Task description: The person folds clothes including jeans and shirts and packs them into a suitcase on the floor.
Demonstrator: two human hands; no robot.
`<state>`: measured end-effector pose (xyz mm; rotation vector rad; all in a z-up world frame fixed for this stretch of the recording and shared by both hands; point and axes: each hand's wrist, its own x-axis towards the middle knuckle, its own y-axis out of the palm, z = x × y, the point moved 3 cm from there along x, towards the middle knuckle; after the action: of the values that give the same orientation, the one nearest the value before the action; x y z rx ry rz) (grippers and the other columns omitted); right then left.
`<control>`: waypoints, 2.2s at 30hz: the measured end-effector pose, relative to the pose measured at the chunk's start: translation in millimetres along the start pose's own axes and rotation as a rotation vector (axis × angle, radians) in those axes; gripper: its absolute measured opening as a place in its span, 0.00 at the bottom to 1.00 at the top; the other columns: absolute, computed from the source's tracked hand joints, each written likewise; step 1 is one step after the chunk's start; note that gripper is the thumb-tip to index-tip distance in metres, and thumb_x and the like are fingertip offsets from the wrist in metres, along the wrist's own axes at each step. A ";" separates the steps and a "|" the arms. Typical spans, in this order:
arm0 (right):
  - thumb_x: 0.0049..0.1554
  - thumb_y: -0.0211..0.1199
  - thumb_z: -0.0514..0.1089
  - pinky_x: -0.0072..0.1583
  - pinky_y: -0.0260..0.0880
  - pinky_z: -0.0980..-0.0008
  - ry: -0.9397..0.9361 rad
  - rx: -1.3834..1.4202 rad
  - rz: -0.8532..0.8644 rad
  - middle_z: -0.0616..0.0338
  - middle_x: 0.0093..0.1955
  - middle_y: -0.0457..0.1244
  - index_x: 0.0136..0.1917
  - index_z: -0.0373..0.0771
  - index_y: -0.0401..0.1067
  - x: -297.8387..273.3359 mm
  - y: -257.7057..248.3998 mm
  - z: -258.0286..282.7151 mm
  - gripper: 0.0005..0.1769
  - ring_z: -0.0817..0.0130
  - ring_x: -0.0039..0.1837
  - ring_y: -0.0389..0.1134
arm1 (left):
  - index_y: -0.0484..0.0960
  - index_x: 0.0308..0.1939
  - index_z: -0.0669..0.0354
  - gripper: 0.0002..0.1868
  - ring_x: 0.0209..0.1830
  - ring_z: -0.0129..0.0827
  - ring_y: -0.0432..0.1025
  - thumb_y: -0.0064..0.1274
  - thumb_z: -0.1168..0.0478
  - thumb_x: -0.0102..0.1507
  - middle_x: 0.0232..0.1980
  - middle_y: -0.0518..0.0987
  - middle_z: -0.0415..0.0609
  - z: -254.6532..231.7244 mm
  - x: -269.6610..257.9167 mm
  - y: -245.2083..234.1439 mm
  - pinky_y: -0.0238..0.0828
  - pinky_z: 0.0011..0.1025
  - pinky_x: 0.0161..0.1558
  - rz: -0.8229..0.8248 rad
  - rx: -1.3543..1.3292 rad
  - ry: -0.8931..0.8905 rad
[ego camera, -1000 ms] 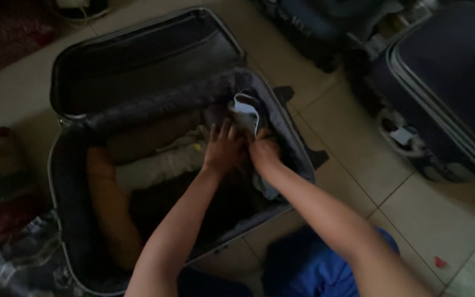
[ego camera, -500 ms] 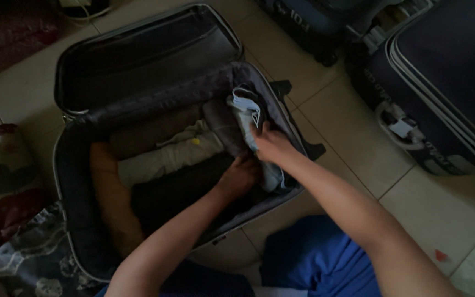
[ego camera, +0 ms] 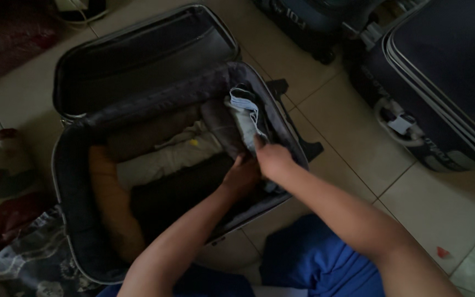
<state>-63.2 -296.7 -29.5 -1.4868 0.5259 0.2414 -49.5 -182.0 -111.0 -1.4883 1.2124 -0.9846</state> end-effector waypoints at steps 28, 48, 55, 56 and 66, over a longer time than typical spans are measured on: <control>0.56 0.68 0.52 0.69 0.65 0.49 0.286 0.125 0.266 0.22 0.73 0.51 0.86 0.55 0.20 4.0 41.8 15.4 0.65 0.36 0.70 0.62 | 0.87 0.47 0.57 0.16 0.70 0.43 0.60 0.52 0.58 0.58 0.62 0.74 0.51 15.4 -19.7 -63.1 0.41 0.51 0.76 0.255 -0.148 0.007; 0.54 0.61 0.29 0.48 0.75 0.53 0.076 0.211 0.297 0.20 0.81 0.30 0.85 0.48 0.30 19.6 -5.4 -8.3 0.57 0.38 0.55 0.70 | 0.79 0.68 0.50 0.22 0.79 0.48 0.58 0.46 0.50 0.72 0.74 0.72 0.47 168.8 163.0 -31.2 0.43 0.58 0.79 0.299 0.220 -0.340; 0.55 0.61 0.29 0.60 0.71 0.53 0.192 0.134 0.421 0.26 0.84 0.21 0.85 0.49 0.20 30.7 5.9 11.2 0.62 0.34 0.67 0.62 | 0.81 0.61 0.52 0.24 0.68 0.47 0.60 0.51 0.49 0.64 0.66 0.74 0.48 155.8 152.1 -43.7 0.50 0.62 0.67 0.023 0.288 -0.320; 0.55 0.61 0.29 0.60 0.71 0.53 0.192 0.137 0.432 0.26 0.84 0.21 0.85 0.49 0.20 32.7 14.8 12.4 0.62 0.34 0.67 0.62 | 0.82 0.60 0.51 0.21 0.69 0.48 0.61 0.51 0.50 0.65 0.66 0.74 0.48 155.5 147.4 -43.2 0.51 0.61 0.68 -0.004 0.280 -0.309; 0.65 0.48 0.38 0.64 0.68 0.49 0.204 -0.082 0.187 0.22 0.81 0.33 0.87 0.46 0.28 63.6 94.1 5.3 0.45 0.31 0.68 0.61 | 0.84 0.56 0.52 0.27 0.67 0.49 0.64 0.56 0.59 0.51 0.61 0.77 0.57 132.0 81.9 -88.6 0.60 0.55 0.65 -0.543 0.232 -0.195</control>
<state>-51.0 -293.8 -142.5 -1.5523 0.8292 0.2611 111.7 -233.6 -53.4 -1.7134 0.5368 -1.2497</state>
